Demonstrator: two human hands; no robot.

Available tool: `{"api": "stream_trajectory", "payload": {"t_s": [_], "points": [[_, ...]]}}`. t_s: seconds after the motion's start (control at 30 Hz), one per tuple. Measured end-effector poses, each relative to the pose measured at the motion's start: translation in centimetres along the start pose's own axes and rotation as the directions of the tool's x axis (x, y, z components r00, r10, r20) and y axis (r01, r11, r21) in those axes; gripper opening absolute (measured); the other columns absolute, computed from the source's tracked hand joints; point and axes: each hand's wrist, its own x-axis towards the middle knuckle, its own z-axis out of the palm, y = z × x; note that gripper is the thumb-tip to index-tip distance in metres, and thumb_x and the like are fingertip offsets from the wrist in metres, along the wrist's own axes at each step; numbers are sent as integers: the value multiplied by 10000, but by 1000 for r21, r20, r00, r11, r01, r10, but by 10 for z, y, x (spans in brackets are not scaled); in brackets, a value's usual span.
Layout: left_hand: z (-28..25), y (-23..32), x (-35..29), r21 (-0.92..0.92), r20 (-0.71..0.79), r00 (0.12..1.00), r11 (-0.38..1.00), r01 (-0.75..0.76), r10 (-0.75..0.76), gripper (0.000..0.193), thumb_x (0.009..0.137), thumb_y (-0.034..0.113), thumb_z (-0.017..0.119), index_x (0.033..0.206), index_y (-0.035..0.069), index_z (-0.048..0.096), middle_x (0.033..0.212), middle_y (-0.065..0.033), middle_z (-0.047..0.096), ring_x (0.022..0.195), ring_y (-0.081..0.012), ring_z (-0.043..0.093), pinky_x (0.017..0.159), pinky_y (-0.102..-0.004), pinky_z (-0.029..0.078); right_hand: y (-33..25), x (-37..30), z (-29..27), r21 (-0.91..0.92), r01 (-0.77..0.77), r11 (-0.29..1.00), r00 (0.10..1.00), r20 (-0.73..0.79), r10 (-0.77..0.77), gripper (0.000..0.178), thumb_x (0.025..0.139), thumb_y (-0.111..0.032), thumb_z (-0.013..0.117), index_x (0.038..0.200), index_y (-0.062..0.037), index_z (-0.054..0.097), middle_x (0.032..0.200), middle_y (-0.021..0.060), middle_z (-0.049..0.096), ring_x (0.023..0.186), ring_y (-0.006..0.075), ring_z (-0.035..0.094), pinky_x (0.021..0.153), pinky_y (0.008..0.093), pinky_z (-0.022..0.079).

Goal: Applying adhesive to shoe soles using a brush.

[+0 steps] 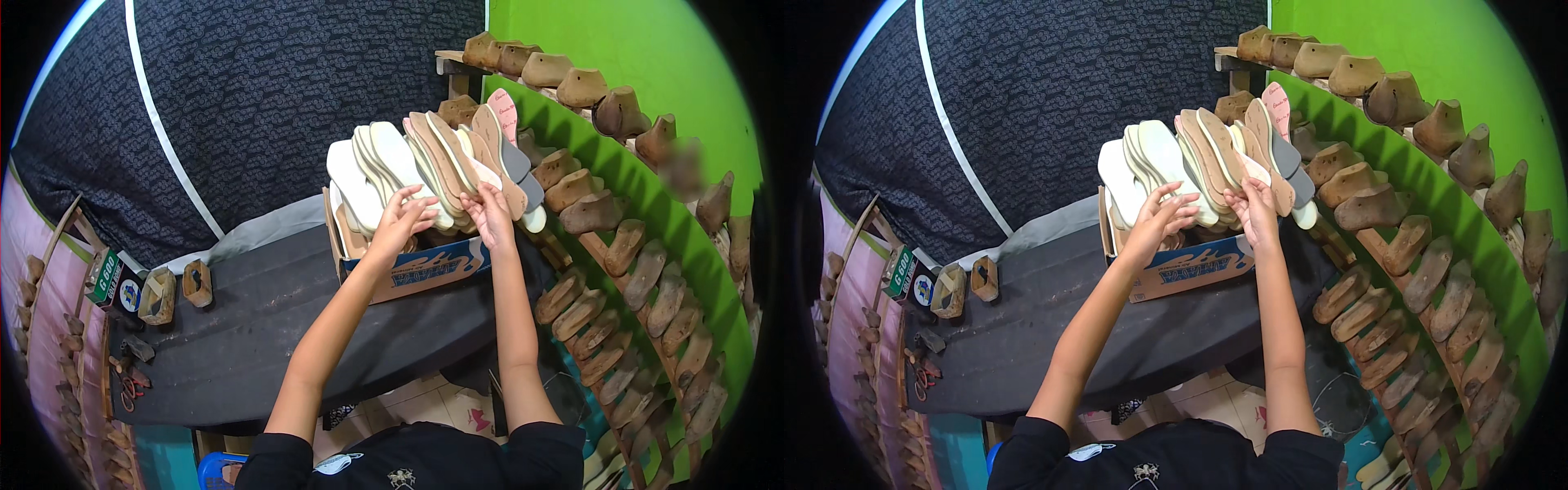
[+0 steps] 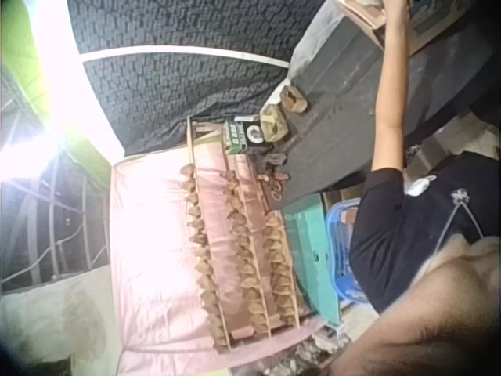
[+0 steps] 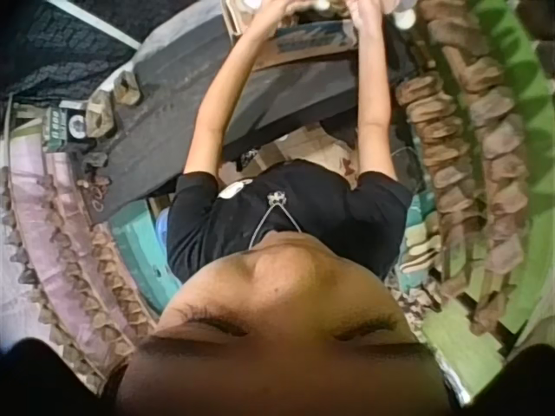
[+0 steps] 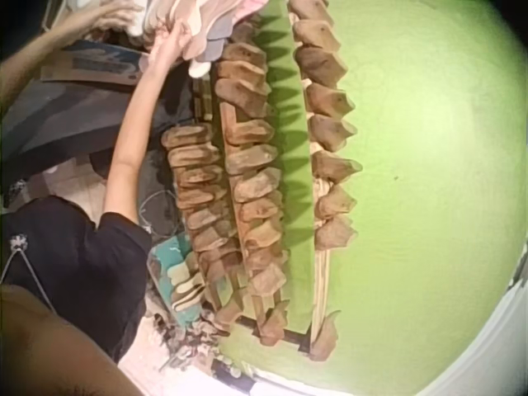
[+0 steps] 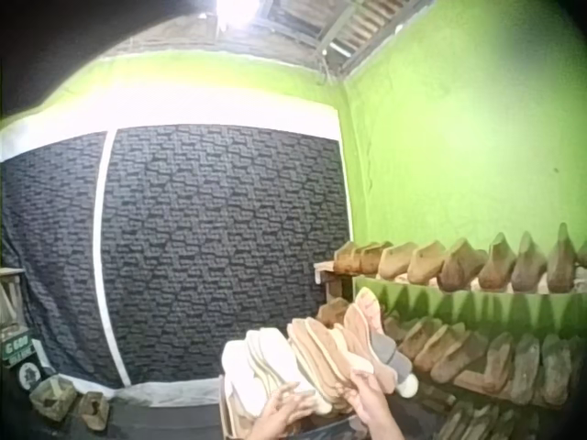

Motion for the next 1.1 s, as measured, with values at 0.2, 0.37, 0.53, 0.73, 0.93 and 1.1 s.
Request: {"api": "stream_trajectory", "payload": {"t_s": [0.2,0.37,0.53,0.73,0.93,1.1], "points": [[14,-5,25,-284,29,990,949,137,-134,457,881,270,352,1250,46,200,1178,-200,400,1043,-231,459,868,-311,388,7,-1,2,68,-5,998,1000,20,3,238,821,-101,493,988,-16,346,813,107,470,731,196,563,644,262,498],[15,-13,28,-320,58,987,934,158,-147,461,874,303,356,1250,72,222,1185,-197,395,1060,-241,443,877,-317,377,8,2,-6,151,35,988,999,-5,-35,270,805,-57,490,1035,-10,356,883,114,489,770,192,554,669,265,490],[12,-7,26,-315,39,989,937,150,-146,462,872,313,355,1239,54,248,1198,-183,391,1070,-240,434,881,-318,379,-1,-19,-6,180,81,980,993,66,-95,317,811,-60,466,1102,-10,351,958,98,497,801,163,542,712,262,473],[-22,14,8,-462,-50,999,887,-9,-16,509,860,343,346,1199,-31,285,1227,-172,367,1094,-243,411,918,-346,365,12,-77,6,96,36,995,968,246,-59,373,804,-49,456,1151,-29,322,1057,97,485,860,154,539,720,258,474],[-102,42,-57,-603,-112,984,778,-175,135,551,854,414,315,1210,-5,299,1211,-130,378,1069,-217,416,895,-353,354,58,-121,10,45,-127,991,879,468,92,425,752,-90,537,1129,-18,353,999,71,500,809,109,540,654,205,471],[-181,70,-151,-254,-267,958,952,-171,101,497,883,356,282,1220,-7,319,1175,-129,431,1044,-216,451,879,-349,376,105,-144,45,-45,-280,959,807,529,261,420,745,-86,564,1119,-19,385,1007,59,496,829,107,531,694,221,462]]}}
